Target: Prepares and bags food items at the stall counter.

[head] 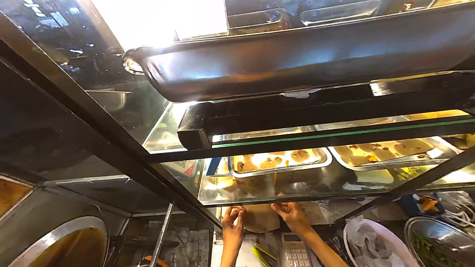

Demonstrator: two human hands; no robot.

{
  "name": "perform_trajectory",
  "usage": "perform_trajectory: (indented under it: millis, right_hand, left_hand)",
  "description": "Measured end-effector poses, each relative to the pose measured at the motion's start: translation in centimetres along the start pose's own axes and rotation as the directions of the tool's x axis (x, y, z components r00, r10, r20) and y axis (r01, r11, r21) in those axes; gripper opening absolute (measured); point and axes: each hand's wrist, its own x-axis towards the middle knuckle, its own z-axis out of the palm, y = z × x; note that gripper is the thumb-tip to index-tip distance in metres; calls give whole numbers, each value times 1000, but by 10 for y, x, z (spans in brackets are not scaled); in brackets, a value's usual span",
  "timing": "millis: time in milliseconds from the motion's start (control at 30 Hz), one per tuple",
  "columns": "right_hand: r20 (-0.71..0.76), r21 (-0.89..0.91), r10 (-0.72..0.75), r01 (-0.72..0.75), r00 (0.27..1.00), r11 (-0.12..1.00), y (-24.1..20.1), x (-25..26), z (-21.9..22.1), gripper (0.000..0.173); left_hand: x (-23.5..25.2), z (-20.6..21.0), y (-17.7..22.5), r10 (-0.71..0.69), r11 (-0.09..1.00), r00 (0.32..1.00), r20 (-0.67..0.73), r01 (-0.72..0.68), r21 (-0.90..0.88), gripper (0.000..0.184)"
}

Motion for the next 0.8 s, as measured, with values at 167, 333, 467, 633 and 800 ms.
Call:
perform_trajectory:
  millis: [167,333,467,633,800]
  right_hand:
    - [200,-375,-85,156,976,914,-11,-5,-8,31]
    - [184,-529,-198,267,963,805,-16,-14,-6,32]
    - [154,-485,-237,282,959,828,-3,-15,-10,30]
    - [133,-415,-257,289,957,863,2,-17,-14,17]
    - [226,-290,-174,237,958,927,9,-8,-19,22]
  left_hand:
    - [3,-5,5,-28,992,989,147,9,128,24]
    - [4,-10,21,-156,987,962,225,141,83,24]
    - [3,-20,7,-25,978,955,295,-39,207,27]
    - [3,-26,12,66,893,931,358,-215,395,17]
    - [22,-30,9,153,869,881,447,-335,364,13]
